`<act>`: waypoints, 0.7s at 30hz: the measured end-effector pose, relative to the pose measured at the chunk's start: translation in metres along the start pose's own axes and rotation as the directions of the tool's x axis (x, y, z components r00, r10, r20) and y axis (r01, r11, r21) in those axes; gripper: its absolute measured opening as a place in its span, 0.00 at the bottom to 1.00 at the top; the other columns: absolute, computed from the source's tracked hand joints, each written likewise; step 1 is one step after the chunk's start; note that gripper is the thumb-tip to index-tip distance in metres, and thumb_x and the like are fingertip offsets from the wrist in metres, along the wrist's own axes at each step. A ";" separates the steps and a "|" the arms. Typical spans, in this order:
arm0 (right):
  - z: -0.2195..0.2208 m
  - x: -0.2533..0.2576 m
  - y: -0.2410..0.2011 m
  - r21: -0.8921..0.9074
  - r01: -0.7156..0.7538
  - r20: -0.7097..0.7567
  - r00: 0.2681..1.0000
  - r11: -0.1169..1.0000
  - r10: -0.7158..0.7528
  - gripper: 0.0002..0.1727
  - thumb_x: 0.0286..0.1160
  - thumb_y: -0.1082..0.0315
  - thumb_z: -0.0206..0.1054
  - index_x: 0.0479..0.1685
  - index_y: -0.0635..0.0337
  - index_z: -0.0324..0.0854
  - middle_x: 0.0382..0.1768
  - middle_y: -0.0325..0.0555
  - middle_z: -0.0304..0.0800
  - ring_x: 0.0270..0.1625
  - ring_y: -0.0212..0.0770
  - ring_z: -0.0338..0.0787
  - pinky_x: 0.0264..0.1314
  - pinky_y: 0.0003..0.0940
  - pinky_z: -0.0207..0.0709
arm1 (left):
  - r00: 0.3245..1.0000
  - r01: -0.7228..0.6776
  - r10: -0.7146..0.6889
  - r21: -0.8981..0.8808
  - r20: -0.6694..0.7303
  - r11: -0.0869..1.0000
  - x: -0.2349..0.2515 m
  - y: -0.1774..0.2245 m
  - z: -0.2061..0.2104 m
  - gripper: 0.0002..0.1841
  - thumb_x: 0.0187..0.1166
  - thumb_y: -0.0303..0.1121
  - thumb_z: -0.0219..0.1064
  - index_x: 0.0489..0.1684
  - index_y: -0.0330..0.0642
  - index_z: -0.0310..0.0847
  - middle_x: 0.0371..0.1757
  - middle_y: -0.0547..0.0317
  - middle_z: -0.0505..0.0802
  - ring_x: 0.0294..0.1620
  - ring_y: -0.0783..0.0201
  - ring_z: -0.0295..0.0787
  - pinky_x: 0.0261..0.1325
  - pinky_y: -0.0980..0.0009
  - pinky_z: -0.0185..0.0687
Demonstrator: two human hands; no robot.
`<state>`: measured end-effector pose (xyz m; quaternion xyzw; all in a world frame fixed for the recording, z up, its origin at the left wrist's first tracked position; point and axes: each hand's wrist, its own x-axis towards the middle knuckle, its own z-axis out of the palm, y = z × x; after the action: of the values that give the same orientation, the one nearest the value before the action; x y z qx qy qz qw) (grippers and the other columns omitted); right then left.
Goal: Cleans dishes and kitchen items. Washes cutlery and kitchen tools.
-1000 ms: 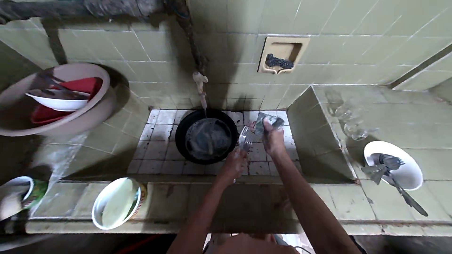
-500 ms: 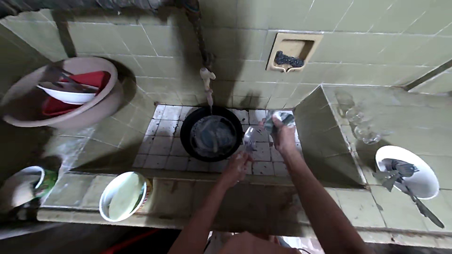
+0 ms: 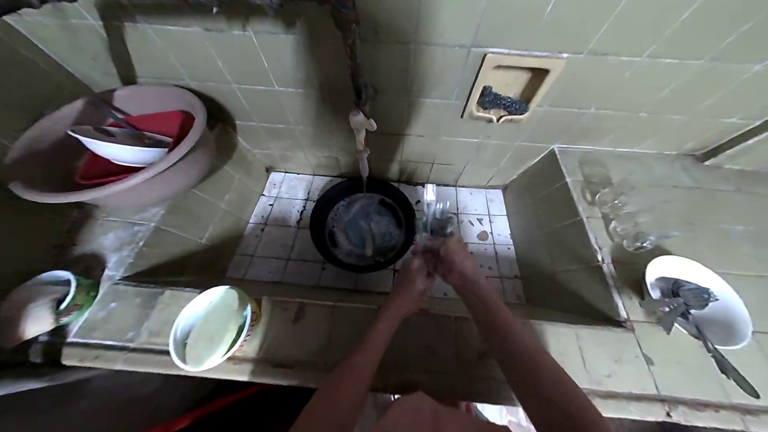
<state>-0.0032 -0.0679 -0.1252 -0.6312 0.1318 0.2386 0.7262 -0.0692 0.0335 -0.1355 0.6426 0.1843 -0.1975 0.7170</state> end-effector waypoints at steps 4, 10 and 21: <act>0.004 -0.001 0.000 -0.106 0.073 -0.013 0.997 0.992 -0.075 0.09 0.90 0.66 0.57 0.60 0.57 0.74 0.28 0.37 0.81 0.22 0.29 0.79 0.23 0.25 0.75 | 0.996 -0.014 0.012 0.016 0.092 1.000 0.006 -0.002 -0.036 0.30 0.94 0.53 0.44 0.66 0.31 0.78 0.44 0.46 0.93 0.40 0.58 0.92 0.47 0.62 0.90; 0.027 0.008 0.007 -0.366 0.227 0.102 0.974 0.902 -0.203 0.14 0.88 0.68 0.60 0.63 0.66 0.80 0.45 0.49 0.87 0.44 0.36 0.85 0.50 0.37 0.81 | 0.933 -0.338 0.311 -0.145 -0.181 0.930 0.041 0.030 -0.035 0.19 0.93 0.41 0.53 0.73 0.41 0.71 0.56 0.53 0.90 0.52 0.65 0.87 0.57 0.64 0.84; 0.003 -0.019 0.002 -0.838 0.195 0.265 0.962 0.510 0.067 0.18 0.91 0.63 0.57 0.68 0.67 0.78 0.44 0.62 0.87 0.43 0.55 0.89 0.50 0.51 0.82 | 0.911 -0.303 0.159 -0.356 -0.380 0.884 0.082 0.012 -0.023 0.16 0.96 0.37 0.41 0.46 0.36 0.71 0.23 0.66 0.74 0.18 0.73 0.71 0.26 0.77 0.76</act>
<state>-0.0203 -0.0685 -0.1170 -0.8736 -0.1246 0.3267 0.3384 0.0073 0.0537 -0.1700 0.5207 0.2631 0.0474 0.8108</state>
